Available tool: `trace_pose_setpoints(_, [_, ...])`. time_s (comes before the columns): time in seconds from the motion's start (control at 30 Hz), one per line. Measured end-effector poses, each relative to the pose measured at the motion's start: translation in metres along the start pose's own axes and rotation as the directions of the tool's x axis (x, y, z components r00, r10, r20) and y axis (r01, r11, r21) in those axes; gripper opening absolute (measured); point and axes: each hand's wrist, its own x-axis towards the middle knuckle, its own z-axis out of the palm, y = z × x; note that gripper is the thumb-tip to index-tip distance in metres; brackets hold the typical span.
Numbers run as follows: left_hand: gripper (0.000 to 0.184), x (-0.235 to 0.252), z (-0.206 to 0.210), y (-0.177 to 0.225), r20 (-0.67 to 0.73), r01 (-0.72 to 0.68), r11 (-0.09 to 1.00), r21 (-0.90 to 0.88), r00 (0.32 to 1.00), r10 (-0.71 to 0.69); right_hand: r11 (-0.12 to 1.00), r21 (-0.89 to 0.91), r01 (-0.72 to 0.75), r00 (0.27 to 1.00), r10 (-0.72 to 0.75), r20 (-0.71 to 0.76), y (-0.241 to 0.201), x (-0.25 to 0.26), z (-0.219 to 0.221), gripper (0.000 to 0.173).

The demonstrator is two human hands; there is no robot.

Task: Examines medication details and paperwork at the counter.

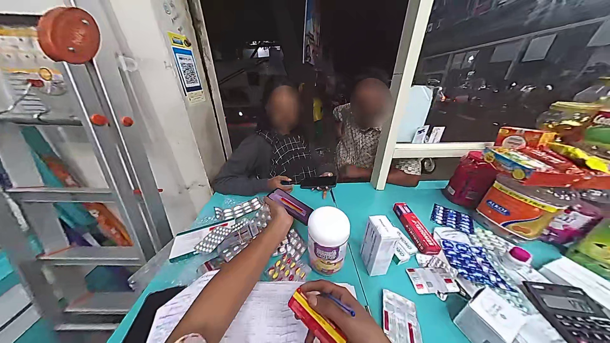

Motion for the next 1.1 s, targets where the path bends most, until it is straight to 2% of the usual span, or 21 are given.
trace_pose_setpoints(0.1, [0.084,-0.002,0.014,-0.014,-0.177,0.093,0.989,0.117,0.982,-0.071,0.997,-0.081,-0.001,1.000,-0.002,-0.030,-0.002,0.001,-0.003,0.052])
trace_pose_setpoints(0.2, [0.084,0.001,0.017,-0.022,-0.221,0.162,0.967,0.195,0.968,-0.118,0.991,-0.134,0.011,1.000,-0.015,-0.023,-0.001,0.002,-0.006,0.053])
trace_pose_setpoints(0.33, [0.088,0.009,0.016,-0.032,-0.250,0.188,0.946,0.265,0.961,-0.121,0.989,-0.143,0.028,1.000,-0.027,0.006,-0.003,0.001,-0.006,0.052])
trace_pose_setpoints(0.53, [0.074,0.018,0.011,-0.038,-0.219,0.151,0.959,0.242,0.971,-0.098,0.988,-0.155,-0.007,0.999,0.002,-0.032,-0.004,0.001,-0.001,0.069])
trace_pose_setpoints(0.67, [0.066,0.029,-0.002,-0.037,-0.182,0.155,0.936,0.318,0.978,-0.100,0.987,-0.159,-0.003,1.000,0.000,-0.014,-0.002,0.002,-0.002,0.071])
trace_pose_setpoints(0.8, [0.070,0.026,-0.002,-0.025,-0.106,0.161,0.912,0.378,0.986,-0.130,0.978,-0.210,0.002,1.000,-0.003,-0.001,-0.004,0.001,-0.001,0.074])
trace_pose_setpoints(0.9, [0.070,0.020,-0.004,-0.009,-0.034,0.198,0.900,0.389,0.979,-0.201,0.971,-0.240,0.016,0.998,-0.002,0.056,-0.004,0.000,0.001,0.083])
trace_pose_setpoints(1.03, [0.052,0.012,-0.006,0.019,-0.027,0.331,0.840,0.430,0.935,-0.355,0.971,-0.239,0.017,0.988,0.021,0.155,-0.004,-0.001,0.001,0.087])
trace_pose_setpoints(1.1, [0.058,0.008,-0.010,0.033,-0.019,0.383,0.809,0.446,0.908,-0.420,0.972,-0.234,0.019,0.986,0.020,0.163,-0.003,0.000,0.001,0.084])
